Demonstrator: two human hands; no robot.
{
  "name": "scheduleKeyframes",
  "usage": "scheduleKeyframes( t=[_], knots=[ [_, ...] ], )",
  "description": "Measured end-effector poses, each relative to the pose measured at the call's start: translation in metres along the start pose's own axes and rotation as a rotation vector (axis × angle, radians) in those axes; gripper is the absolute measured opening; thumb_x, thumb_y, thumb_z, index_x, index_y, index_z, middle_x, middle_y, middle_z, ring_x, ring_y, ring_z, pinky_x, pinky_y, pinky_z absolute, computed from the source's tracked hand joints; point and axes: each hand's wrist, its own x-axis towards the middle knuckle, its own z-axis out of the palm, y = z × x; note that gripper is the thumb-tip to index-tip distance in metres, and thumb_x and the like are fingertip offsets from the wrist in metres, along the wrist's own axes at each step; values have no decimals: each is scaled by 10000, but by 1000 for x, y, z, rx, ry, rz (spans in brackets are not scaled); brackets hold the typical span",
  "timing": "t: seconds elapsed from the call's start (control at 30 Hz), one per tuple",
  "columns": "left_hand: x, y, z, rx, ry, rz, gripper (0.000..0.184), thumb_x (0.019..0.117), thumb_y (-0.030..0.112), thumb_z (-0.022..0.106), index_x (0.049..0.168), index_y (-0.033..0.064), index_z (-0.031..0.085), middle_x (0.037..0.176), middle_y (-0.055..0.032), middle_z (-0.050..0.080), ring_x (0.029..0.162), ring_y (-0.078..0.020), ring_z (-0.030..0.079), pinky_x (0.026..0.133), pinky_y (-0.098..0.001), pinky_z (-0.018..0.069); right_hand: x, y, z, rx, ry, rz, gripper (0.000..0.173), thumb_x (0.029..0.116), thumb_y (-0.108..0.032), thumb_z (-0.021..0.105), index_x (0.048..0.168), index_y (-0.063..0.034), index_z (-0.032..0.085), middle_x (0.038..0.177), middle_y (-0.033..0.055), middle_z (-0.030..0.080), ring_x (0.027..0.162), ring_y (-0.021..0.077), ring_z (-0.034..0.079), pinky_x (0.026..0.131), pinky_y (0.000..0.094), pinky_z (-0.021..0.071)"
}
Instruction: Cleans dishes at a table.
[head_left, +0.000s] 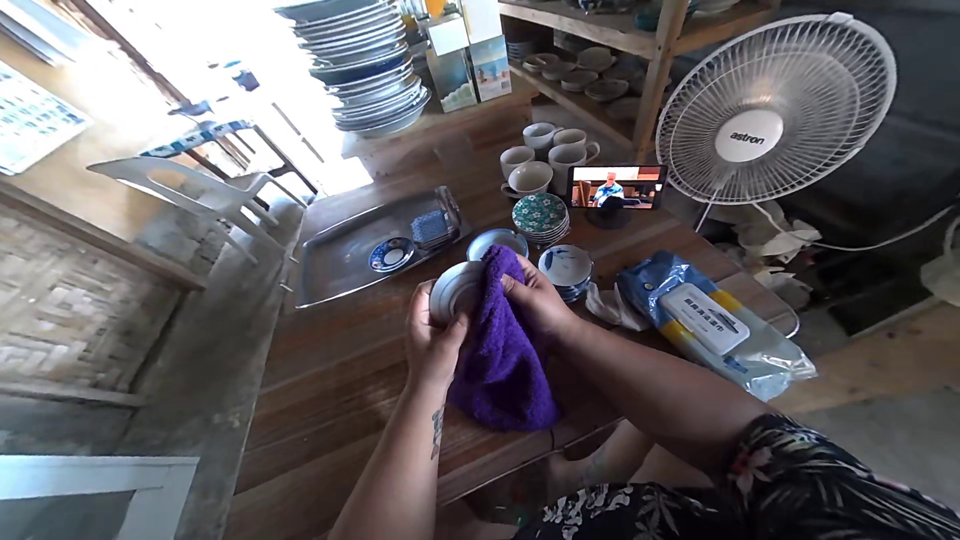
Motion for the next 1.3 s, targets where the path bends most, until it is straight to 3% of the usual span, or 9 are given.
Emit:
scheduleKeyframes(
  t=[0.27,0.37,0.53,0.63,0.73,0.83,0.97,1.13,1.3],
  knots=[
    [0,-8,1,185,-131,51,307,871,87,644,1169,64,572,1033,30,671,930,-22,661,831,-242,577,4,-3,-2,-252,122,-98,182,1090,-213,451,1089,-100,594,848,-46,647,759,-8,626,733,206,546],
    [0,-10,0,208,-123,112,275,891,98,634,1154,57,563,1029,31,658,934,-10,647,836,-233,568,2,0,-2,-318,99,-152,208,1077,-213,485,1194,-79,594,950,-22,658,838,6,634,791,235,551],
    [-3,-12,0,354,-143,248,351,873,107,642,1181,-40,561,1047,-48,645,954,1,624,874,-205,537,2,8,-5,-433,-30,-298,303,948,-122,650,1226,-55,549,1044,34,650,908,48,645,810,260,563],
    [-4,-7,0,466,-157,318,333,880,122,641,1146,-77,611,1088,-159,654,1060,-144,625,971,-312,497,1,12,-7,-486,-62,-331,474,852,-148,751,1266,-40,547,1213,98,602,1068,103,617,911,294,541],
    [-4,-8,0,500,-166,363,375,861,157,657,1146,-82,617,1135,-189,663,1135,-180,627,1019,-343,486,0,12,-6,-461,-38,-308,416,840,-132,747,1202,-62,555,1126,56,617,977,67,630,840,264,553],
    [-4,-9,1,494,-176,425,371,896,210,648,1144,-62,606,1164,-178,661,1189,-172,611,1113,-371,422,-2,10,-4,-427,-26,-270,274,922,-143,641,1170,-80,545,1018,-1,618,886,15,616,784,227,540],
    [-3,-7,3,505,-164,467,278,929,168,601,1084,-63,591,1114,-179,657,1154,-190,615,1110,-384,412,-8,3,1,-381,27,-158,312,1076,-172,452,1345,-26,517,1121,1,631,989,-24,602,916,214,510],
    [-3,-12,5,416,-97,478,247,955,162,584,1107,-33,588,1155,-159,656,1156,-171,614,1054,-357,468,-5,-1,0,-300,69,-30,264,1106,-209,395,1309,-95,519,1018,-41,631,909,-35,609,860,198,521],
    [-5,-13,5,187,14,366,266,977,149,618,1215,59,540,1155,9,649,1058,-47,640,925,-269,556,-3,-1,4,-142,61,117,239,1104,-236,395,1301,-162,508,952,-46,656,841,11,647,796,231,560]
  ],
)
